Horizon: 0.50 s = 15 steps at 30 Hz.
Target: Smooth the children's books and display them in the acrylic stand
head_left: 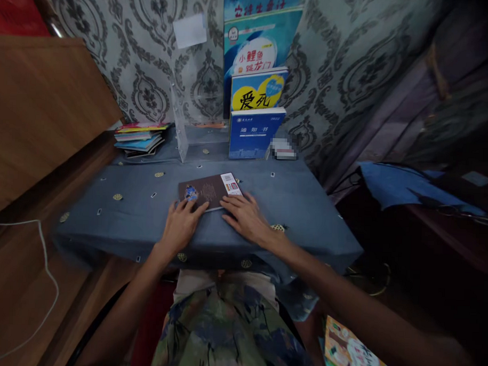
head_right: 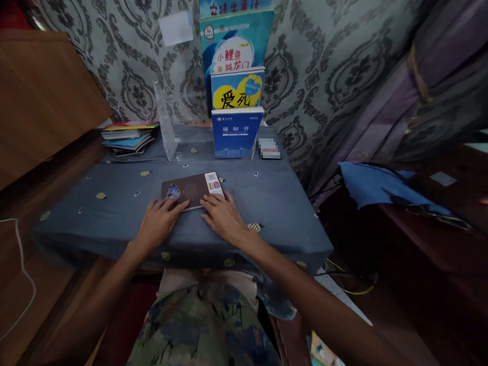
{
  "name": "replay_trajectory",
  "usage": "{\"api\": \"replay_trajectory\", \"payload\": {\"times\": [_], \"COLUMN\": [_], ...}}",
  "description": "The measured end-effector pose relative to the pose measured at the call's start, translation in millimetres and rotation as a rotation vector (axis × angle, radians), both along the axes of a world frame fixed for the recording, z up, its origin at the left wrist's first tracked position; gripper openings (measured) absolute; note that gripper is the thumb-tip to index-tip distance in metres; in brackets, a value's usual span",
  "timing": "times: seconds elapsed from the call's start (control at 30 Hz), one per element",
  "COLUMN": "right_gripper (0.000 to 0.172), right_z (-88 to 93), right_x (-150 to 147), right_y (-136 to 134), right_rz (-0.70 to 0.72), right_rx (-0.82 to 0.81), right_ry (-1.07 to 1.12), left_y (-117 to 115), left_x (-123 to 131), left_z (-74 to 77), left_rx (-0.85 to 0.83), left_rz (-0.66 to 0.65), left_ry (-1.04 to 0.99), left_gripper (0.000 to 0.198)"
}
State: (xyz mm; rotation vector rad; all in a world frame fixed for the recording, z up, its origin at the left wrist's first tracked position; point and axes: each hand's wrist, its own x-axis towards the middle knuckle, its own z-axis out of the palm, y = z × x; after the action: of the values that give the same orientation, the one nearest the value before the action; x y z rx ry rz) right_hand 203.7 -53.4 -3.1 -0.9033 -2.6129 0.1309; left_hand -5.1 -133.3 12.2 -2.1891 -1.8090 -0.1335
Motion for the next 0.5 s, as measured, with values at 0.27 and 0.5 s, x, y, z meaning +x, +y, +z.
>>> {"api": "replay_trajectory", "payload": {"times": [0.27, 0.5], "right_gripper": [0.039, 0.036], "right_z": [-6.8, -4.7], "right_x": [11, 32], "right_y": [-3, 16], "right_rz": [0.041, -0.001], "right_rx": [-0.004, -0.002], "right_ry": [0.038, 0.019], "left_y": [-2, -2], "left_x": [-9, -25], "left_z": [-6.6, -10.4], "left_rx": [-0.022, 0.022], "left_rz": [-0.051, -0.028], "left_ry": [-0.059, -0.136], "left_gripper": [0.04, 0.032]}}
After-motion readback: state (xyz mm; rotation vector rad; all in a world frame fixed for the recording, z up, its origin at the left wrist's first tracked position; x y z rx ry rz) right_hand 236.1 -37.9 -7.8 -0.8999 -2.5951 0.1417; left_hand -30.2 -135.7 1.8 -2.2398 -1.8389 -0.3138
